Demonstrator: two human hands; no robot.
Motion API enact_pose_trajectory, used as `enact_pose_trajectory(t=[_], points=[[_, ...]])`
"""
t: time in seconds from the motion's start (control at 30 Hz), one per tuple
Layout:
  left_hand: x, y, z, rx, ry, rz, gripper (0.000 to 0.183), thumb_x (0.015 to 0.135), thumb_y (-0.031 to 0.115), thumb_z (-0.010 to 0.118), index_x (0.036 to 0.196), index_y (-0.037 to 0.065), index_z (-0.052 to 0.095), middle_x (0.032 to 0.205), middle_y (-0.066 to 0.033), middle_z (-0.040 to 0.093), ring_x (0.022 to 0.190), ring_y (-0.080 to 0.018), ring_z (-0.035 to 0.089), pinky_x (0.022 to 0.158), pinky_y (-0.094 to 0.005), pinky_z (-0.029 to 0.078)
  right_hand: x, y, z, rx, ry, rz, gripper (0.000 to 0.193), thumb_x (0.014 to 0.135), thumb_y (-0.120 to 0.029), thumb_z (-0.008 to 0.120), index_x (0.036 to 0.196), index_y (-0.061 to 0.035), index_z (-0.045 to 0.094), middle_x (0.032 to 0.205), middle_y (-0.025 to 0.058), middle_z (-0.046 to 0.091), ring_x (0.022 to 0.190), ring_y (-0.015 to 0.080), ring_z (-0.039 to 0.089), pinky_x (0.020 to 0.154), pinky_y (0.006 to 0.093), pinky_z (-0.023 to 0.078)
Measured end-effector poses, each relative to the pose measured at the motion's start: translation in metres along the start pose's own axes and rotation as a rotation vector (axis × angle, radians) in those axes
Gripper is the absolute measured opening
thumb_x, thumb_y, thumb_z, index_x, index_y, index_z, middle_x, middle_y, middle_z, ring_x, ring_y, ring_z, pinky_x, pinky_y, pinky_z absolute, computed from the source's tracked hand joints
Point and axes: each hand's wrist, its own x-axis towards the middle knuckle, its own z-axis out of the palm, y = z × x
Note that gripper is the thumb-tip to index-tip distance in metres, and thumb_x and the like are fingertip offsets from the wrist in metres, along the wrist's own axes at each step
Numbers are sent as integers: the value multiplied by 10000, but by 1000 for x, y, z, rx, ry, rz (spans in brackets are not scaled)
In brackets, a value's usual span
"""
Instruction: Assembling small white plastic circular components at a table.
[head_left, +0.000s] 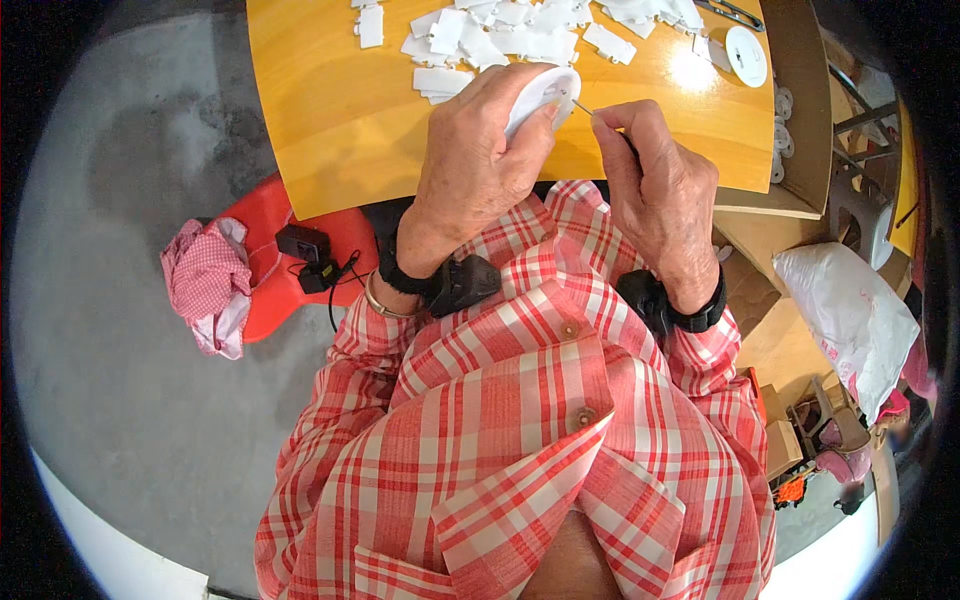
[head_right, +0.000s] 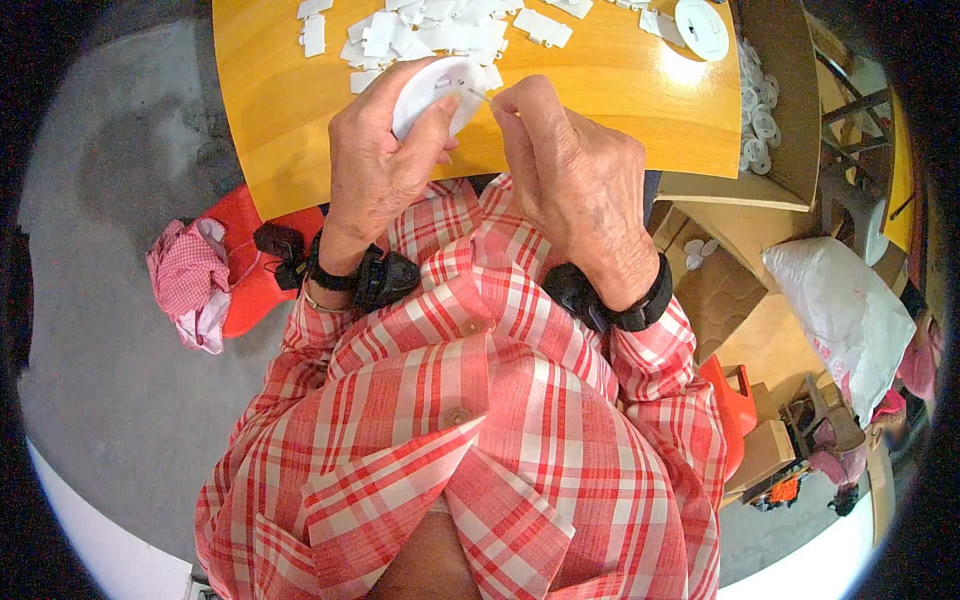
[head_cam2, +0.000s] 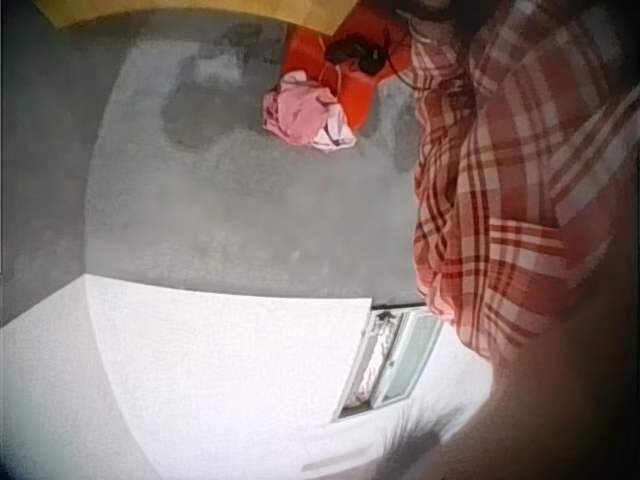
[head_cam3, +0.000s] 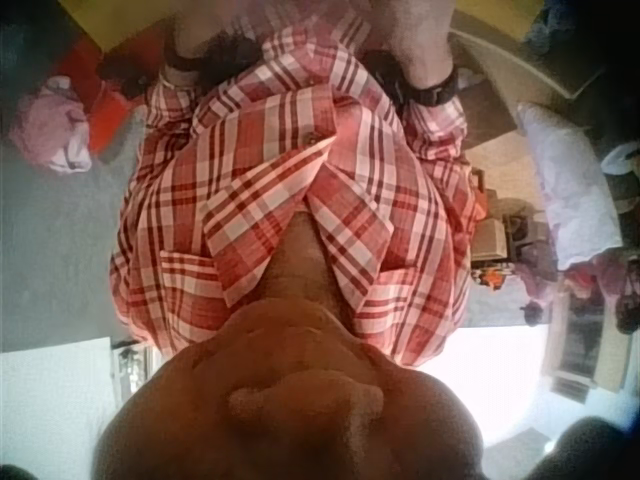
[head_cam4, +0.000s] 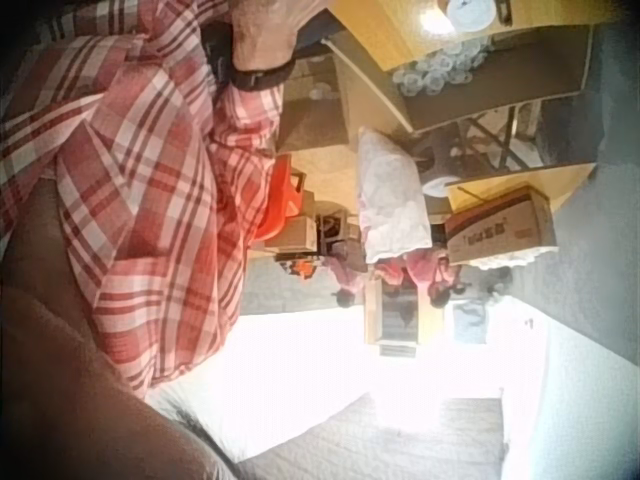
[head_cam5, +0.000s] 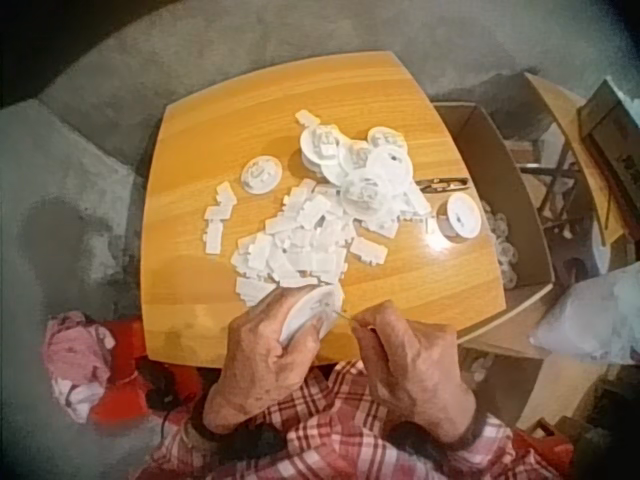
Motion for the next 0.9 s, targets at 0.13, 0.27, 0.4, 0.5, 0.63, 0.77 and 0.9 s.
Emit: enact_pose_trajectory(t=[0.13,0.27,0.4,0.5,0.63,0.77,0.9], points=[[0,2,1,32,-1,21,266,835,77,588,1089,-4,593,839,-113,665,617,-135,645,539,-253,517,0,0,-3,-44,13,-21,79,836,-73,630,877,-71,562,600,93,562,498,241,571,466,313,438],[1,6,3,34,-7,27,265,832,81,591,1082,-6,595,843,-116,664,618,-138,646,542,-254,516,0,0,-3,-50,29,-39,80,832,-76,632,871,-78,562,598,97,560,502,255,573,461,325,435],[2,9,4,71,-16,37,258,826,82,594,1067,-8,598,844,-118,662,616,-144,647,543,-257,515,-1,3,-4,-62,22,-53,95,835,-92,614,875,-85,528,589,97,547,509,272,566,451,348,431],[2,12,6,43,-10,20,245,809,70,589,1042,-3,599,890,-146,647,719,-242,636,622,-311,510,0,3,-4,-71,25,-63,92,837,-93,610,875,-86,527,579,95,541,506,273,563,448,349,427],[3,9,5,82,-12,42,246,825,80,592,1055,-5,603,838,-114,660,608,-146,642,544,-261,510,2,2,-5,-94,18,-71,78,843,-82,621,886,-84,556,570,94,541,495,262,564,451,335,424],[3,9,3,80,-14,21,239,823,78,594,1049,0,606,836,-114,659,600,-141,637,541,-262,505,0,3,-1,-155,24,-102,87,827,-75,613,885,-90,550,605,75,547,512,233,565,459,324,435],[1,8,2,91,-37,18,238,802,59,600,1031,-2,595,874,-144,642,699,-243,626,613,-322,502,0,1,0,-481,-35,-297,148,748,-89,567,875,-94,491,608,26,461,516,180,547,431,288,441]])
